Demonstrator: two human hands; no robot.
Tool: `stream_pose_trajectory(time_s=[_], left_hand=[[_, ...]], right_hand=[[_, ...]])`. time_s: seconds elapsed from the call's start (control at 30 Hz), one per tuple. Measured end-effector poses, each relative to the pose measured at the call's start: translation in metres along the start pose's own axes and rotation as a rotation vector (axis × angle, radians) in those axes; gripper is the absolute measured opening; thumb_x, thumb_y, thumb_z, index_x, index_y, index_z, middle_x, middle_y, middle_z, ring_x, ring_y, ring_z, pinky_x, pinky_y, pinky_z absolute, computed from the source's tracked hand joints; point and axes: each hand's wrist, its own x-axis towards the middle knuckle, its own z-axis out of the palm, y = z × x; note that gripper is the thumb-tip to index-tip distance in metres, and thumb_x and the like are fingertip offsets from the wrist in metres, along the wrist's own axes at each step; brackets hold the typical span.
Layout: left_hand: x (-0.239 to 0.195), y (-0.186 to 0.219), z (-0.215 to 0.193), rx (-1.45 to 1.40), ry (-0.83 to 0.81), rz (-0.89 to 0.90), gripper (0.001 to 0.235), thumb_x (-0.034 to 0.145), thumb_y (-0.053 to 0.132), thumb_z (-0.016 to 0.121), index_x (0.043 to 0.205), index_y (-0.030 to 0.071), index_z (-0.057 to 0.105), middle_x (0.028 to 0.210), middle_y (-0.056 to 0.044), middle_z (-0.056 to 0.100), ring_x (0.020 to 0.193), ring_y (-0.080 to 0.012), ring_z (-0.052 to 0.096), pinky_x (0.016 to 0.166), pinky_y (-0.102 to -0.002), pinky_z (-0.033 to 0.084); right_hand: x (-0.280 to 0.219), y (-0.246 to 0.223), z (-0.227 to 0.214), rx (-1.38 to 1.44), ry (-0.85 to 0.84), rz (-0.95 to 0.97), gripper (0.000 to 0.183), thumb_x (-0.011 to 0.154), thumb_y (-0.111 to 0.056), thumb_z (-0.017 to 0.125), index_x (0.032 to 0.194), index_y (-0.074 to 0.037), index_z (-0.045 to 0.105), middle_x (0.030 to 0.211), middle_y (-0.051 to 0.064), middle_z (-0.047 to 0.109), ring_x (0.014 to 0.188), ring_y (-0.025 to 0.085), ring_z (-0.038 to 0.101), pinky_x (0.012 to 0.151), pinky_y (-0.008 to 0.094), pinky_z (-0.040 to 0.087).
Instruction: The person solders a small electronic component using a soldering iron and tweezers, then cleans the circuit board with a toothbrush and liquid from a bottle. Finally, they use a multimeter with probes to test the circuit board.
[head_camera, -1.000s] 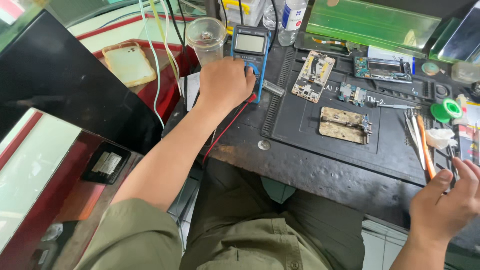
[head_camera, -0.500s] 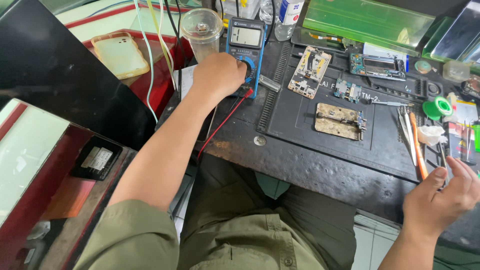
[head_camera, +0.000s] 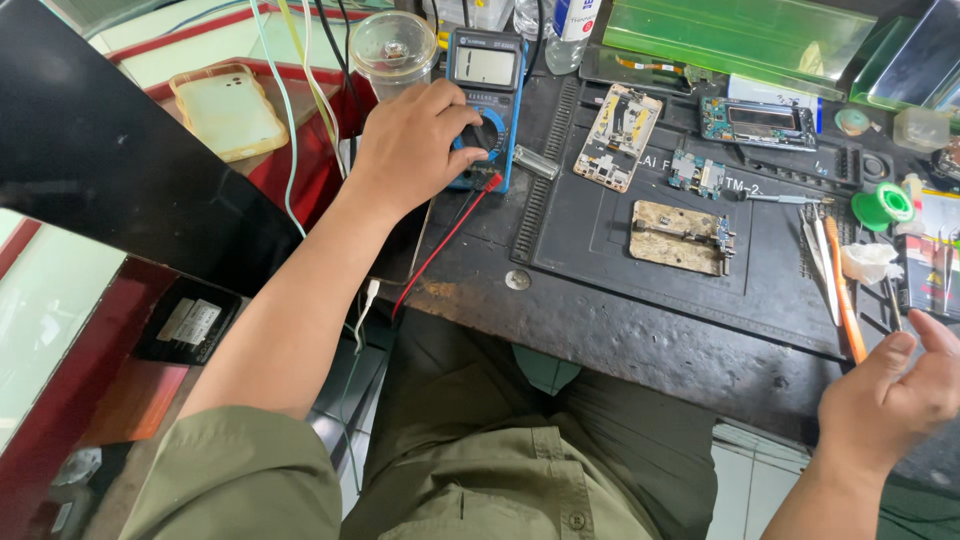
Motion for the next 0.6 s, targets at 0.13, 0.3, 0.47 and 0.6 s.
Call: stream_pose_trajectory(time_s=[0.13, 0.3, 0.47, 0.6], left_hand=[[0.004, -0.006, 0.001, -0.019, -0.040, -0.012, 0.037, 0.088, 0.045, 0.088, 0.107, 0.014, 0.080, 0.102, -0.001, 0.062, 0.091, -0.0221, 0.065, 0.061, -0.036, 0.052], [0.001, 0.001, 0.006, 0.005, -0.068, -0.126, 0.035, 0.094, 0.050, 0.080, 0.107, 0.017, 0.077, 0.107, 0.003, 0.071, 0.081, -0.0184, 0.069, 0.047, -0.034, 0.049], [-0.007, 0.004, 0.024, -0.010, 0.009, -0.213, 0.037, 0.099, 0.052, 0.073, 0.101, 0.016, 0.072, 0.096, 0.003, 0.069, 0.070, -0.0193, 0.066, 0.044, -0.035, 0.044], [-0.008, 0.009, 0.037, -0.091, 0.026, -0.300, 0.037, 0.102, 0.049, 0.070, 0.092, 0.013, 0.065, 0.085, 0.001, 0.067, 0.068, -0.0220, 0.063, 0.048, -0.037, 0.043]], right_hand=[[0.000, -0.011, -0.001, -0.014, -0.038, 0.076, 0.039, 0.132, -0.011, 0.046, 0.143, 0.022, 0.065, 0.130, 0.038, 0.064, 0.116, 0.053, 0.061, 0.097, 0.057, 0.045], [-0.003, -0.005, 0.003, 0.098, -0.084, 0.134, 0.040, 0.133, -0.012, 0.034, 0.149, 0.020, 0.052, 0.141, 0.035, 0.052, 0.125, 0.049, 0.053, 0.101, 0.054, 0.041], [-0.003, -0.008, 0.004, 0.083, -0.116, 0.289, 0.046, 0.131, -0.018, 0.034, 0.149, 0.019, 0.054, 0.142, 0.038, 0.058, 0.128, 0.051, 0.054, 0.103, 0.051, 0.037], [-0.016, 0.009, 0.006, 0.062, -0.154, 0.359, 0.059, 0.136, -0.029, 0.030, 0.148, 0.017, 0.065, 0.126, 0.029, 0.071, 0.124, 0.046, 0.062, 0.103, 0.047, 0.040]])
